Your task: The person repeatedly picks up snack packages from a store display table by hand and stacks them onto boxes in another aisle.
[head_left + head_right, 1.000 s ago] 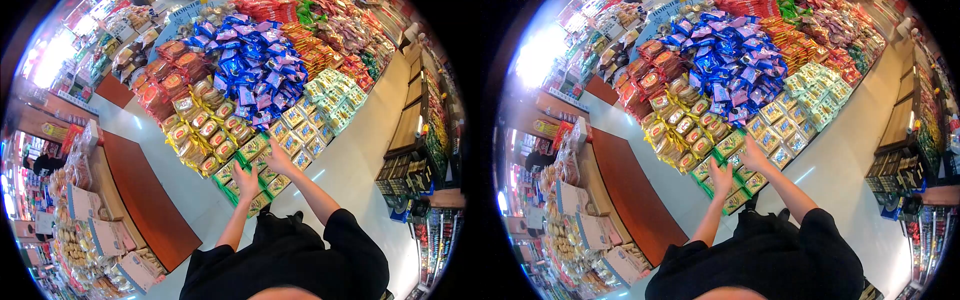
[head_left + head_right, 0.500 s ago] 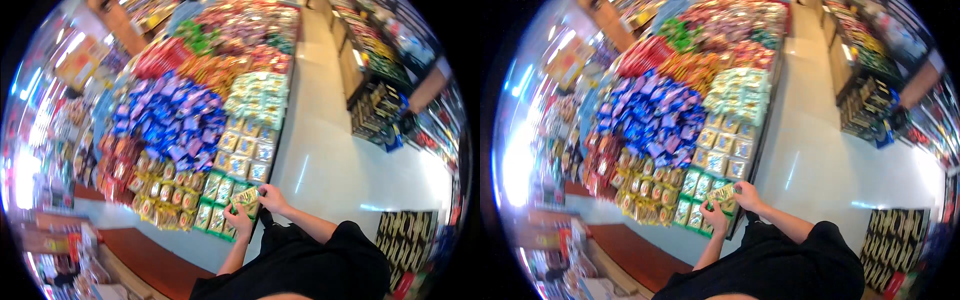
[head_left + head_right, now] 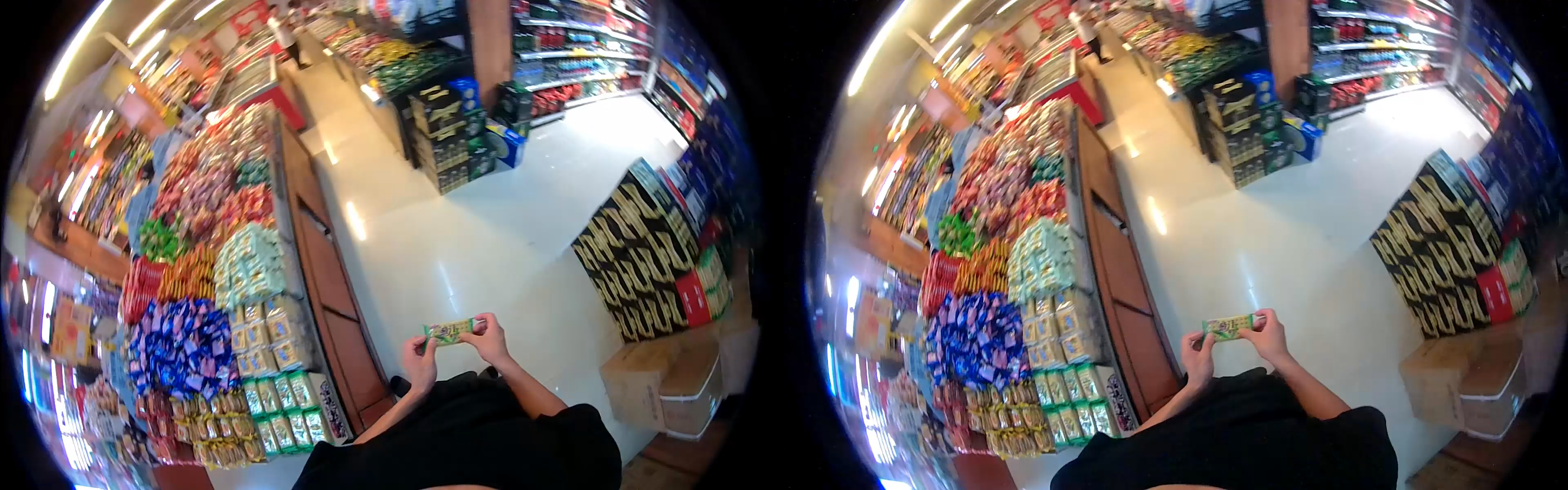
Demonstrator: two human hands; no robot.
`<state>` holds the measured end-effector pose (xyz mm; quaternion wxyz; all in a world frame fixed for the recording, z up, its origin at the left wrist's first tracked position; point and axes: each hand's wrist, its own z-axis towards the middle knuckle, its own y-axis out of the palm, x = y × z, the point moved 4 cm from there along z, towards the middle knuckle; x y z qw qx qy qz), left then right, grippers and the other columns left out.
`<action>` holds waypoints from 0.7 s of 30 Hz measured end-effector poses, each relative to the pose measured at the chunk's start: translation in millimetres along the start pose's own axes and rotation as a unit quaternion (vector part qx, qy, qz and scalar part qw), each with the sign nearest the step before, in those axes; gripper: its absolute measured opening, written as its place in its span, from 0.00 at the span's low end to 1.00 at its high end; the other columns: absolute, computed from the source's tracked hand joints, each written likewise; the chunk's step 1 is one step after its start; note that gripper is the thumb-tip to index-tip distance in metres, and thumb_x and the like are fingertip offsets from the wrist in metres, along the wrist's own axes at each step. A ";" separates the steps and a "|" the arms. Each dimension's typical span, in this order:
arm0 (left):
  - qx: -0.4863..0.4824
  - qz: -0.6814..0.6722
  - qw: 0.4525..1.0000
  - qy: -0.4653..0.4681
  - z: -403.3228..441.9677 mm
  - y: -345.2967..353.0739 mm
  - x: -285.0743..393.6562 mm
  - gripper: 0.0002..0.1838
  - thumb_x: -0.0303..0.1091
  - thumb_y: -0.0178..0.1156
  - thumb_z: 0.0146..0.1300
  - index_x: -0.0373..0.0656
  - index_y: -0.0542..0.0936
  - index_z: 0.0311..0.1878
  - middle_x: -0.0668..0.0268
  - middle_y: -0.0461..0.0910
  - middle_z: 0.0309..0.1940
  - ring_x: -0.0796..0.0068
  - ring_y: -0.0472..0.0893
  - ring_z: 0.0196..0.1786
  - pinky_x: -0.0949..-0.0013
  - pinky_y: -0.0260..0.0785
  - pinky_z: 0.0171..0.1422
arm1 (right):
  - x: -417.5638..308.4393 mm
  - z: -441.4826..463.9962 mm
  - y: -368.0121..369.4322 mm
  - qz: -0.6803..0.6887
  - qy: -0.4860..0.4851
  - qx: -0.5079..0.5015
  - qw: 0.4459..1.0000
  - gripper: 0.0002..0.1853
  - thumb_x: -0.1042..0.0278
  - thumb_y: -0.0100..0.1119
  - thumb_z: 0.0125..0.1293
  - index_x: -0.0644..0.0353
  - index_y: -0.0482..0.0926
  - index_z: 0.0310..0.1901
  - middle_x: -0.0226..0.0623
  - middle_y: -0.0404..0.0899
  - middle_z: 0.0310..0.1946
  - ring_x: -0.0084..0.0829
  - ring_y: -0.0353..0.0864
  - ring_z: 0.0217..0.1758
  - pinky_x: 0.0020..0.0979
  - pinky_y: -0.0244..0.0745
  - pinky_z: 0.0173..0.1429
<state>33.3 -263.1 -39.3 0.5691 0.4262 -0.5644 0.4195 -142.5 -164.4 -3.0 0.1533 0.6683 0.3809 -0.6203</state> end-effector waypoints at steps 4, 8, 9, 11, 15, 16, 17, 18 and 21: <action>-0.148 -0.031 0.988 -0.015 -22.7 110.6 18.8 0.09 0.26 0.62 0.64 0.35 0.74 0.43 0.64 0.74 0.41 0.79 0.75 0.39 0.75 0.71 0.44 | 45.3 -17.9 -106.9 0.059 0.024 0.141 0.988 0.30 0.70 0.77 0.47 0.64 0.69 0.49 0.28 0.72 0.27 0.19 0.71 0.29 0.23 0.72 0.34; -0.255 -0.078 0.964 -0.007 -46.7 201.3 23.9 0.08 0.25 0.59 0.65 0.36 0.72 0.45 0.62 0.74 0.40 0.78 0.76 0.40 0.73 0.74 0.43 | 66.1 -34.4 -188.5 0.109 0.040 0.247 0.962 0.26 0.74 0.76 0.48 0.64 0.70 0.45 0.27 0.71 0.27 0.17 0.70 0.30 0.20 0.70 0.34; -0.275 -0.062 0.959 -0.028 -52.5 217.9 24.8 0.09 0.25 0.59 0.65 0.36 0.72 0.45 0.62 0.74 0.40 0.78 0.76 0.40 0.73 0.74 0.43 | 73.7 -38.4 -204.8 0.115 0.044 0.272 0.954 0.25 0.74 0.76 0.48 0.64 0.70 0.45 0.26 0.71 0.27 0.17 0.70 0.30 0.20 0.70 0.35; -0.321 -0.032 0.944 -0.069 -65.0 252.2 30.3 0.10 0.26 0.59 0.65 0.36 0.71 0.46 0.62 0.74 0.40 0.77 0.77 0.40 0.74 0.74 0.42 | 82.5 -42.8 -234.3 0.127 0.049 0.318 0.938 0.22 0.76 0.74 0.49 0.65 0.72 0.44 0.27 0.72 0.28 0.17 0.71 0.30 0.21 0.71 0.35; -0.387 0.017 0.918 -0.080 -79.4 314.1 5.5 0.13 0.29 0.62 0.65 0.34 0.70 0.46 0.60 0.75 0.40 0.78 0.77 0.38 0.74 0.73 0.39 | 108.9 -51.3 -278.0 0.150 0.062 0.405 0.900 0.21 0.75 0.74 0.50 0.64 0.74 0.45 0.29 0.76 0.28 0.18 0.73 0.30 0.22 0.72 0.35; -0.400 0.026 0.909 -0.112 -85.1 333.4 13.2 0.16 0.31 0.65 0.63 0.35 0.69 0.44 0.62 0.74 0.36 0.79 0.75 0.36 0.75 0.70 0.38 | 119.5 -51.6 -290.4 0.158 0.061 0.422 0.891 0.21 0.75 0.74 0.50 0.64 0.74 0.45 0.29 0.77 0.28 0.18 0.74 0.29 0.22 0.72 0.35; -0.415 0.047 0.904 -0.093 -86.8 352.1 13.1 0.17 0.32 0.66 0.62 0.35 0.68 0.43 0.63 0.73 0.35 0.79 0.74 0.36 0.75 0.70 0.38 | 123.2 -52.3 -301.9 0.143 0.068 0.436 0.886 0.21 0.75 0.73 0.50 0.64 0.75 0.44 0.29 0.77 0.28 0.18 0.74 0.29 0.22 0.73 0.35; -0.429 0.065 0.898 -0.071 -88.4 370.8 11.9 0.19 0.33 0.68 0.60 0.35 0.68 0.43 0.63 0.72 0.34 0.79 0.73 0.35 0.75 0.69 0.38 | 124.3 -49.8 -313.7 0.128 0.074 0.448 0.882 0.20 0.75 0.73 0.50 0.64 0.75 0.44 0.30 0.77 0.28 0.19 0.75 0.29 0.22 0.73 0.35; -0.473 0.122 0.873 -0.017 -89.8 442.5 11.3 0.25 0.39 0.73 0.55 0.37 0.66 0.40 0.66 0.69 0.31 0.77 0.70 0.34 0.73 0.67 0.38 | 137.9 -36.2 -358.3 0.123 0.082 0.483 0.863 0.18 0.75 0.73 0.51 0.64 0.75 0.41 0.30 0.78 0.28 0.18 0.76 0.30 0.23 0.75 0.36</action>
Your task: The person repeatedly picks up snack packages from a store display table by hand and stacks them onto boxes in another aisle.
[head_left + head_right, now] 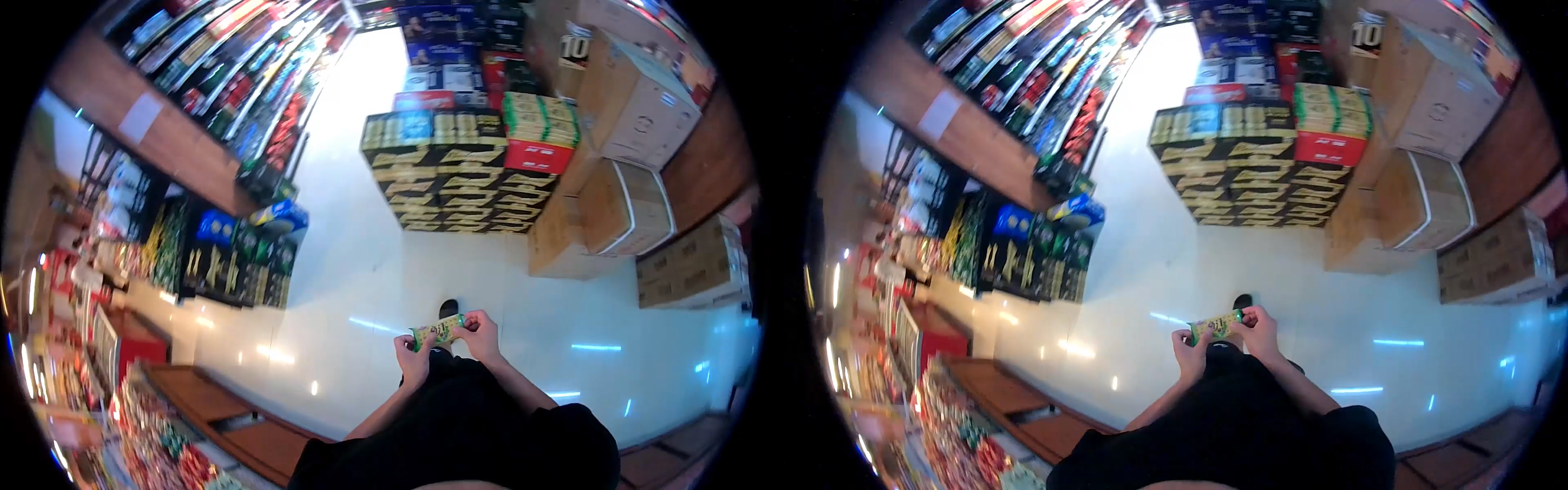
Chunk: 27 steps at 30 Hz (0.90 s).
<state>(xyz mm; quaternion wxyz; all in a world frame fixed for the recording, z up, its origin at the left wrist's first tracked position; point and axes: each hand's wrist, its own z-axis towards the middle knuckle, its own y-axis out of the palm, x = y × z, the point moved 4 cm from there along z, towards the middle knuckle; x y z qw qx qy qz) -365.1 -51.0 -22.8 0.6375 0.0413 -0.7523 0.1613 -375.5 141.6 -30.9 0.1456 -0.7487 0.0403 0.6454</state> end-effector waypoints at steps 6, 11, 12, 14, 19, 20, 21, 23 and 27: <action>-0.106 0.034 0.994 0.015 138.5 95.8 38.1 0.22 0.37 0.73 0.55 0.37 0.68 0.38 0.65 0.71 0.31 0.77 0.71 0.34 0.72 0.68 0.38 | -69.9 119.8 -34.8 -0.004 0.000 0.086 0.996 0.16 0.75 0.72 0.52 0.64 0.76 0.40 0.31 0.78 0.28 0.17 0.76 0.31 0.23 0.76 0.38; -0.234 -0.088 0.968 -0.003 210.8 188.0 89.4 0.13 0.30 0.64 0.64 0.34 0.69 0.41 0.65 0.74 0.32 0.80 0.77 0.35 0.77 0.71 0.38 | -86.1 196.4 -79.0 0.019 -0.006 0.206 0.978 0.15 0.76 0.70 0.54 0.65 0.78 0.43 0.29 0.78 0.29 0.17 0.75 0.30 0.22 0.74 0.37; -0.259 -0.080 0.963 0.005 217.3 202.6 101.3 0.13 0.30 0.63 0.64 0.34 0.70 0.41 0.65 0.75 0.31 0.80 0.78 0.35 0.77 0.72 0.38 | -84.5 201.6 -88.1 0.026 -0.005 0.229 0.973 0.15 0.76 0.70 0.54 0.65 0.78 0.43 0.30 0.78 0.29 0.18 0.76 0.30 0.23 0.75 0.37; -0.301 -0.065 0.951 0.022 230.3 234.9 117.2 0.12 0.30 0.63 0.65 0.34 0.71 0.41 0.65 0.75 0.31 0.80 0.78 0.34 0.77 0.73 0.39 | -76.4 215.9 -112.4 0.039 -0.008 0.268 0.962 0.15 0.75 0.70 0.54 0.65 0.78 0.43 0.32 0.79 0.29 0.19 0.77 0.30 0.24 0.75 0.38; -0.348 -0.065 0.935 0.030 244.8 323.4 127.0 0.09 0.29 0.62 0.65 0.35 0.74 0.41 0.68 0.77 0.30 0.82 0.79 0.34 0.76 0.73 0.39 | -41.8 258.3 -172.2 0.063 0.040 0.315 0.946 0.17 0.74 0.69 0.55 0.66 0.77 0.46 0.33 0.80 0.32 0.20 0.77 0.34 0.25 0.75 0.42; -0.354 -0.076 0.932 0.027 245.7 341.5 131.9 0.08 0.29 0.62 0.65 0.35 0.74 0.41 0.68 0.77 0.30 0.82 0.79 0.34 0.76 0.73 0.39 | -38.8 268.5 -185.8 0.062 0.037 0.323 0.944 0.17 0.74 0.69 0.55 0.65 0.77 0.46 0.33 0.80 0.32 0.20 0.77 0.35 0.25 0.75 0.42; -0.353 -0.070 0.932 0.035 247.1 359.6 136.7 0.09 0.29 0.62 0.65 0.35 0.74 0.41 0.68 0.77 0.30 0.82 0.79 0.34 0.76 0.73 0.38 | -45.2 279.8 -200.8 0.063 0.034 0.329 0.942 0.17 0.74 0.69 0.55 0.65 0.77 0.46 0.33 0.80 0.33 0.21 0.77 0.35 0.25 0.75 0.42; -0.348 -0.057 0.934 0.052 252.2 398.6 147.5 0.09 0.30 0.62 0.65 0.35 0.74 0.42 0.67 0.77 0.31 0.82 0.79 0.33 0.77 0.72 0.37 | -51.8 310.3 -231.3 0.065 0.016 0.346 0.936 0.16 0.74 0.68 0.55 0.65 0.77 0.46 0.32 0.80 0.33 0.21 0.77 0.35 0.25 0.75 0.42; -0.360 -0.006 0.930 0.078 272.1 485.3 171.1 0.11 0.32 0.61 0.66 0.34 0.75 0.44 0.65 0.79 0.33 0.80 0.79 0.36 0.75 0.72 0.41 | -54.0 379.5 -294.9 -0.010 -0.024 0.364 0.931 0.13 0.75 0.66 0.58 0.65 0.77 0.44 0.31 0.79 0.32 0.19 0.76 0.33 0.24 0.74 0.40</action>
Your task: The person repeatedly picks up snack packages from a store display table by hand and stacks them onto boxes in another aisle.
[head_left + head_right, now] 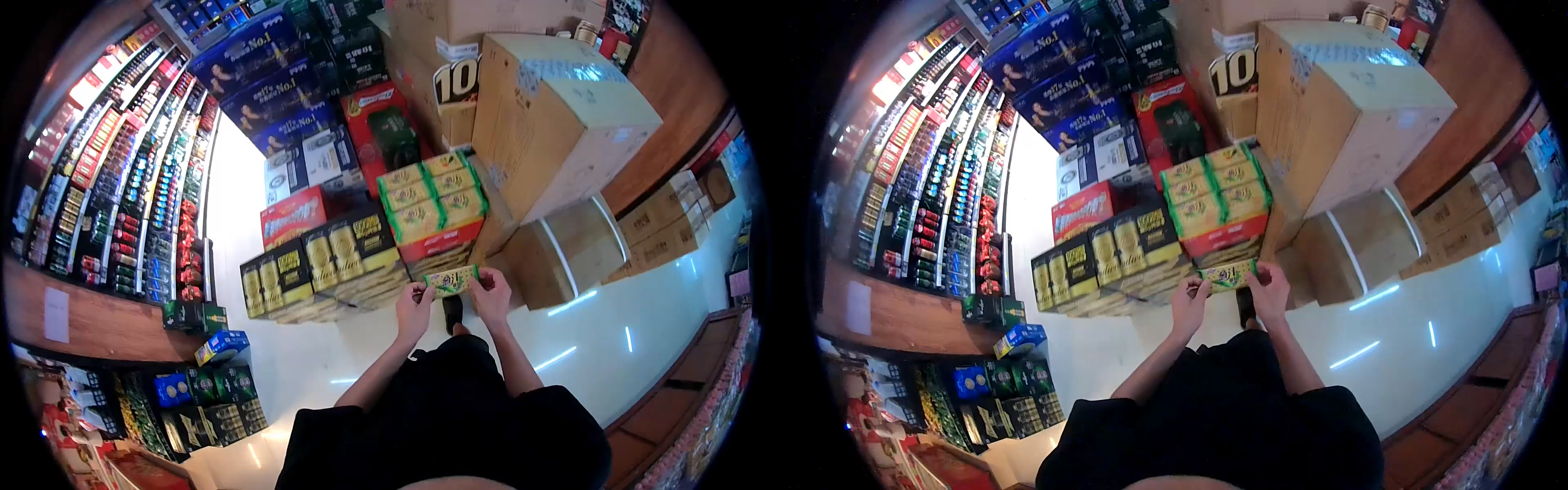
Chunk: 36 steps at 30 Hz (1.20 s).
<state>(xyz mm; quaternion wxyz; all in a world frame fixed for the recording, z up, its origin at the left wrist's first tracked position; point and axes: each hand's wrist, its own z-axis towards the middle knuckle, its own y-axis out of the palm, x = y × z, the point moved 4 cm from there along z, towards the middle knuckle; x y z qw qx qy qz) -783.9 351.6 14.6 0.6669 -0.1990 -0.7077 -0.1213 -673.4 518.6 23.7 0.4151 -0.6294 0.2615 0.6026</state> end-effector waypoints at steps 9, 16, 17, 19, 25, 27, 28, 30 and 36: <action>-0.009 0.001 0.999 -0.037 119.3 87.6 46.9 0.21 0.34 0.60 0.66 0.32 0.72 0.57 0.56 0.77 0.47 0.68 0.78 0.48 0.69 0.71 0.51 | -23.0 179.8 2.3 -0.081 -0.091 -0.060 0.991 0.11 0.71 0.65 0.60 0.66 0.77 0.42 0.40 0.79 0.34 0.30 0.78 0.35 0.30 0.75 0.43; 0.002 0.234 0.972 0.037 151.0 106.3 46.3 0.28 0.36 0.63 0.61 0.29 0.70 0.60 0.45 0.74 0.52 0.51 0.74 0.56 0.58 0.66 0.60 | 3.3 215.4 25.5 -0.158 -0.087 -0.121 0.976 0.19 0.70 0.63 0.57 0.63 0.73 0.50 0.46 0.74 0.49 0.46 0.74 0.54 0.40 0.69 0.58; 0.001 0.250 0.967 0.041 154.7 107.7 41.4 0.28 0.37 0.64 0.61 0.29 0.70 0.60 0.45 0.75 0.53 0.52 0.75 0.56 0.60 0.68 0.57 | 10.6 216.9 29.3 -0.172 -0.077 -0.129 0.974 0.20 0.70 0.64 0.56 0.62 0.73 0.51 0.46 0.74 0.49 0.46 0.73 0.55 0.40 0.68 0.59; -0.012 0.264 0.964 0.035 162.4 112.0 41.4 0.29 0.37 0.64 0.61 0.30 0.70 0.60 0.45 0.74 0.54 0.53 0.76 0.56 0.62 0.71 0.55 | 15.9 219.9 35.1 -0.201 -0.062 -0.146 0.967 0.21 0.70 0.65 0.55 0.62 0.73 0.51 0.46 0.73 0.50 0.47 0.72 0.57 0.41 0.67 0.61; -0.021 0.230 0.972 0.032 159.2 108.7 46.6 0.25 0.36 0.62 0.62 0.32 0.71 0.58 0.46 0.70 0.59 0.52 0.74 0.58 0.60 0.70 0.58 | 13.3 215.4 41.4 -0.298 -0.096 -0.196 0.929 0.24 0.69 0.67 0.53 0.61 0.72 0.52 0.48 0.66 0.58 0.50 0.64 0.62 0.45 0.63 0.64; -0.018 0.214 0.976 0.033 146.6 99.0 52.8 0.24 0.36 0.61 0.63 0.33 0.71 0.58 0.47 0.70 0.60 0.52 0.74 0.58 0.60 0.70 0.58 | 27.4 221.5 43.5 -0.312 -0.106 -0.191 0.925 0.25 0.68 0.67 0.53 0.61 0.72 0.53 0.48 0.65 0.59 0.50 0.63 0.63 0.45 0.61 0.65; -0.010 0.224 0.972 0.068 135.7 91.2 56.9 0.23 0.36 0.61 0.63 0.35 0.71 0.58 0.49 0.71 0.58 0.54 0.74 0.57 0.61 0.70 0.58 | 27.4 218.2 45.7 -0.318 -0.112 -0.192 0.922 0.26 0.68 0.67 0.52 0.61 0.71 0.54 0.48 0.65 0.59 0.50 0.62 0.63 0.46 0.61 0.66; -0.004 0.189 0.981 0.034 110.8 69.5 61.6 0.22 0.36 0.61 0.63 0.36 0.72 0.58 0.50 0.72 0.57 0.56 0.75 0.56 0.62 0.70 0.58 | 10.0 211.9 46.5 -0.383 -0.129 -0.189 0.895 0.28 0.66 0.68 0.53 0.62 0.70 0.56 0.51 0.63 0.61 0.51 0.62 0.64 0.47 0.59 0.68; 0.110 0.108 0.984 -0.090 2.1 -18.7 25.9 0.20 0.37 0.60 0.65 0.37 0.74 0.55 0.54 0.77 0.50 0.63 0.79 0.50 0.64 0.74 0.52 | -42.1 168.9 75.0 -0.450 -0.282 -0.174 0.830 0.35 0.61 0.70 0.51 0.63 0.67 0.61 0.56 0.59 0.66 0.55 0.57 0.68 0.51 0.55 0.70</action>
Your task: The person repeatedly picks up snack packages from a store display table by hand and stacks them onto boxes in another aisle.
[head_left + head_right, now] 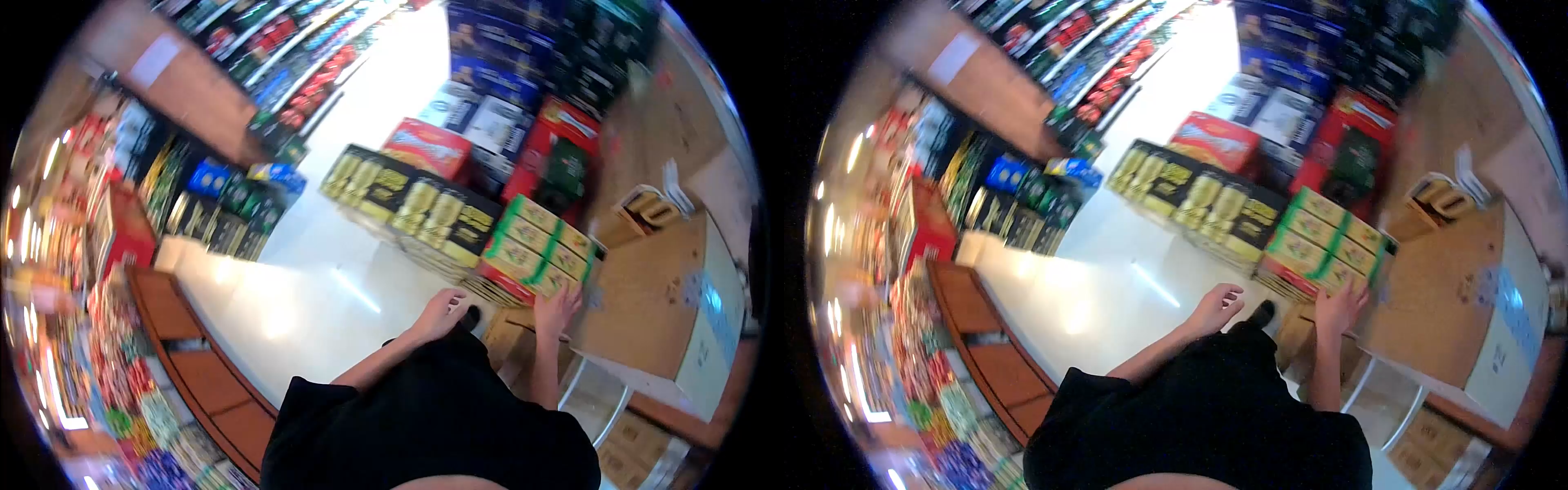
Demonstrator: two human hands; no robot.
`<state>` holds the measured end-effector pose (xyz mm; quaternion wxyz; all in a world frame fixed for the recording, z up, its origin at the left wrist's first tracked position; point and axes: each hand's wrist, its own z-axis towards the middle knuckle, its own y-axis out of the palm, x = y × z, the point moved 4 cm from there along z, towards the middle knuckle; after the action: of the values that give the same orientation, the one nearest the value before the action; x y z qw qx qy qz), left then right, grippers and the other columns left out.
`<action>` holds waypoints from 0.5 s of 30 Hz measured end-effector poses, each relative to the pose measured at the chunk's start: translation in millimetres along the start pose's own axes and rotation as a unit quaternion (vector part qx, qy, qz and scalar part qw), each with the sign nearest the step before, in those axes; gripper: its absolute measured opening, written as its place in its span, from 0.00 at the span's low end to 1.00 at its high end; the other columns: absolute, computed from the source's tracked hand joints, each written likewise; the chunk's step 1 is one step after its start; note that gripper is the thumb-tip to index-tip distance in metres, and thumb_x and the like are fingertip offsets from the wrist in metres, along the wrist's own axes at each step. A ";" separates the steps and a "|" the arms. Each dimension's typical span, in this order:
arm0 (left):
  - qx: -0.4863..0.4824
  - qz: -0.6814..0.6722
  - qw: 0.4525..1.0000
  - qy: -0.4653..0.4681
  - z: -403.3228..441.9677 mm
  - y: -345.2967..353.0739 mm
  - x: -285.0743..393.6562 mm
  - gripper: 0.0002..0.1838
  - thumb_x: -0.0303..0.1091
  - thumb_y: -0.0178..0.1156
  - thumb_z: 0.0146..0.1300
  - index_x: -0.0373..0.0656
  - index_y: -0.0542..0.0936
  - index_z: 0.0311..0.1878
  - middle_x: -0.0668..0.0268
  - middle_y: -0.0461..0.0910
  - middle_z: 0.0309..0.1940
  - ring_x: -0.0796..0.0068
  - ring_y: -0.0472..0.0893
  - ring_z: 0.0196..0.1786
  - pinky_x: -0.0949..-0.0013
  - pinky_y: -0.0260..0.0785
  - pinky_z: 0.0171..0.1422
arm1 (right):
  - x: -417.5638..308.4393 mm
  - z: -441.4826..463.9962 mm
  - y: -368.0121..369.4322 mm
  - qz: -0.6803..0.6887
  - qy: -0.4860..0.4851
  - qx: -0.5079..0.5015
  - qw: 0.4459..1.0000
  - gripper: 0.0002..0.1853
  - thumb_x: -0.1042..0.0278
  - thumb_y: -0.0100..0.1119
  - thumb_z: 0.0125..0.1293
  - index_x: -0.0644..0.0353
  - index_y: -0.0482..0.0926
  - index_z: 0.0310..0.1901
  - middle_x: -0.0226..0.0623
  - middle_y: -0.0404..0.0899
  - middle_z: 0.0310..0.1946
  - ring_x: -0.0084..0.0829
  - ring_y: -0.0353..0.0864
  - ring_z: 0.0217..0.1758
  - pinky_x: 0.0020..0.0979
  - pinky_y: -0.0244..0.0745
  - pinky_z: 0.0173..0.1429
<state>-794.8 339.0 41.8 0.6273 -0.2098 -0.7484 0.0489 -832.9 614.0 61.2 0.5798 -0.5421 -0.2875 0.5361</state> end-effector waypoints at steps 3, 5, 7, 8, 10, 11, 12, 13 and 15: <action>0.073 -0.040 0.993 -0.083 -53.7 -47.2 -49.6 0.19 0.38 0.59 0.65 0.38 0.74 0.56 0.55 0.78 0.49 0.64 0.80 0.50 0.64 0.75 0.50 | -68.1 -16.1 8.6 0.064 -0.096 -0.013 0.993 0.37 0.62 0.71 0.51 0.65 0.66 0.62 0.58 0.60 0.65 0.56 0.56 0.69 0.52 0.54 0.71; 0.124 -0.066 0.986 -0.088 -93.6 -75.0 -70.5 0.19 0.38 0.60 0.65 0.36 0.74 0.55 0.55 0.78 0.49 0.65 0.80 0.49 0.64 0.75 0.50 | -128.5 -41.1 6.6 0.127 -0.156 -0.051 0.978 0.37 0.64 0.71 0.51 0.65 0.66 0.61 0.58 0.60 0.64 0.56 0.56 0.69 0.52 0.53 0.71; 0.169 -0.102 0.975 -0.103 -141.4 -104.9 -80.9 0.19 0.38 0.60 0.64 0.35 0.76 0.53 0.54 0.78 0.48 0.63 0.80 0.48 0.63 0.74 0.52 | -194.8 -77.6 20.7 0.165 -0.246 -0.099 0.950 0.33 0.65 0.69 0.51 0.65 0.68 0.58 0.59 0.62 0.63 0.57 0.58 0.67 0.52 0.54 0.70; 0.190 -0.110 0.971 -0.099 -163.8 -117.2 -91.2 0.19 0.38 0.60 0.65 0.34 0.75 0.53 0.55 0.78 0.47 0.65 0.80 0.47 0.64 0.74 0.52 | -227.7 -101.4 27.5 0.207 -0.286 -0.127 0.927 0.32 0.65 0.68 0.51 0.65 0.69 0.58 0.58 0.63 0.61 0.56 0.59 0.67 0.51 0.54 0.70; 0.237 -0.118 0.961 -0.086 -211.2 -141.6 -118.5 0.18 0.38 0.59 0.65 0.34 0.75 0.52 0.56 0.79 0.47 0.65 0.80 0.47 0.64 0.74 0.52 | -295.7 -158.9 38.9 0.274 -0.369 -0.220 0.860 0.30 0.66 0.67 0.51 0.65 0.70 0.57 0.55 0.67 0.58 0.54 0.62 0.65 0.48 0.56 0.70; 0.260 -0.121 0.955 -0.080 -232.9 -151.2 -132.1 0.18 0.37 0.59 0.66 0.34 0.75 0.52 0.56 0.79 0.47 0.65 0.81 0.47 0.64 0.74 0.52 | -327.8 -192.1 43.5 0.297 -0.409 -0.282 0.816 0.29 0.66 0.67 0.51 0.64 0.70 0.56 0.53 0.69 0.56 0.53 0.64 0.63 0.45 0.58 0.70; 0.284 -0.119 0.948 -0.081 -257.3 -162.6 -150.0 0.17 0.36 0.59 0.66 0.35 0.75 0.52 0.56 0.80 0.45 0.66 0.81 0.47 0.64 0.74 0.52 | -355.0 -232.0 60.5 0.299 -0.456 -0.308 0.780 0.29 0.64 0.67 0.52 0.63 0.70 0.55 0.52 0.70 0.56 0.52 0.65 0.63 0.45 0.59 0.68; 0.322 -0.133 0.932 -0.098 -285.0 -174.3 -161.0 0.16 0.36 0.59 0.66 0.35 0.75 0.52 0.57 0.80 0.45 0.67 0.81 0.46 0.65 0.74 0.52 | -378.4 -273.7 70.7 0.299 -0.502 -0.334 0.740 0.28 0.62 0.67 0.53 0.63 0.70 0.55 0.51 0.70 0.56 0.51 0.66 0.63 0.45 0.61 0.67; 0.395 -0.158 0.896 -0.128 -339.2 -198.7 -177.0 0.15 0.34 0.59 0.66 0.35 0.75 0.51 0.57 0.80 0.44 0.67 0.81 0.46 0.65 0.74 0.52 | -423.9 -356.4 44.7 0.307 -0.574 -0.380 0.657 0.21 0.66 0.62 0.56 0.63 0.73 0.51 0.50 0.75 0.50 0.49 0.72 0.56 0.44 0.66 0.61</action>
<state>-497.4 27.8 16.8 0.5571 0.1843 -0.7645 0.2668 -631.0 96.9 36.3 -0.1545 -0.3567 -0.5590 0.7324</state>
